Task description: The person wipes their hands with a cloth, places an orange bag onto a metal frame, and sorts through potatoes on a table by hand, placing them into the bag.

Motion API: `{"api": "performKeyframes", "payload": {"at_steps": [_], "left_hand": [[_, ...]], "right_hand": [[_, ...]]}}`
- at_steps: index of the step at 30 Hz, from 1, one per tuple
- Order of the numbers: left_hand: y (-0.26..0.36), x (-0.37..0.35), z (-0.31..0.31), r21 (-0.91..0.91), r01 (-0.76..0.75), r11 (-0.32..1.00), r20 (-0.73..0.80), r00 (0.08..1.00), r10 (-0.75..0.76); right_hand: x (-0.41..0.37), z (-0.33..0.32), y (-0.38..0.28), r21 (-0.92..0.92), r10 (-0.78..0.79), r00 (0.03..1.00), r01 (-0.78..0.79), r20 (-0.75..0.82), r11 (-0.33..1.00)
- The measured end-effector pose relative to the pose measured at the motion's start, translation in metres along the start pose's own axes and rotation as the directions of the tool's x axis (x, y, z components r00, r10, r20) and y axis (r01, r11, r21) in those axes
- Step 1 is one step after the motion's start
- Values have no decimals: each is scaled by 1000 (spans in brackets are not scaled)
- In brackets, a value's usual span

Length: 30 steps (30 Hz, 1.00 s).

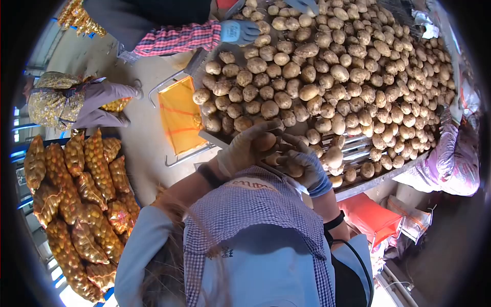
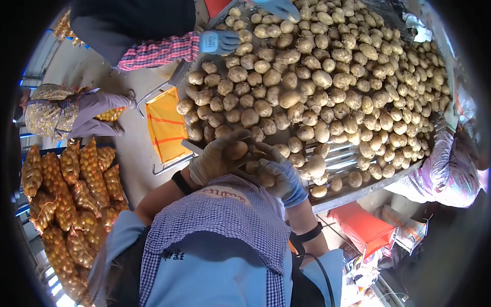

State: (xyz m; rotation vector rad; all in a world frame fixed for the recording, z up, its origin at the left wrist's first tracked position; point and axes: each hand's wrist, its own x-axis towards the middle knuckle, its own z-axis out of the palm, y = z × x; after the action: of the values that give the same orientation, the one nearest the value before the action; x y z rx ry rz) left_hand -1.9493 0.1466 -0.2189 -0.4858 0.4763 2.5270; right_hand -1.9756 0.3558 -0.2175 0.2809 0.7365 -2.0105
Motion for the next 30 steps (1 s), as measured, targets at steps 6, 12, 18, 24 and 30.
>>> {"api": "performKeyframes", "payload": {"at_steps": [6,12,18,24,30], "left_hand": [[18,-27,-11,-29,-30,999,121,992,33],[32,-33,-20,14,68,998,256,964,-70],[28,-11,-8,208,69,976,166,981,-105],[-41,14,-1,520,408,750,-78,897,-434],[-120,41,22,649,560,514,-166,765,-622]], "right_hand": [[10,42,33,191,-104,994,107,-24,976],[0,35,67,462,-220,976,190,10,866],[-43,21,96,679,-453,891,343,-18,649],[-106,-28,120,697,-647,693,634,-319,335],[-187,-67,137,789,-771,535,611,-344,72]]}}
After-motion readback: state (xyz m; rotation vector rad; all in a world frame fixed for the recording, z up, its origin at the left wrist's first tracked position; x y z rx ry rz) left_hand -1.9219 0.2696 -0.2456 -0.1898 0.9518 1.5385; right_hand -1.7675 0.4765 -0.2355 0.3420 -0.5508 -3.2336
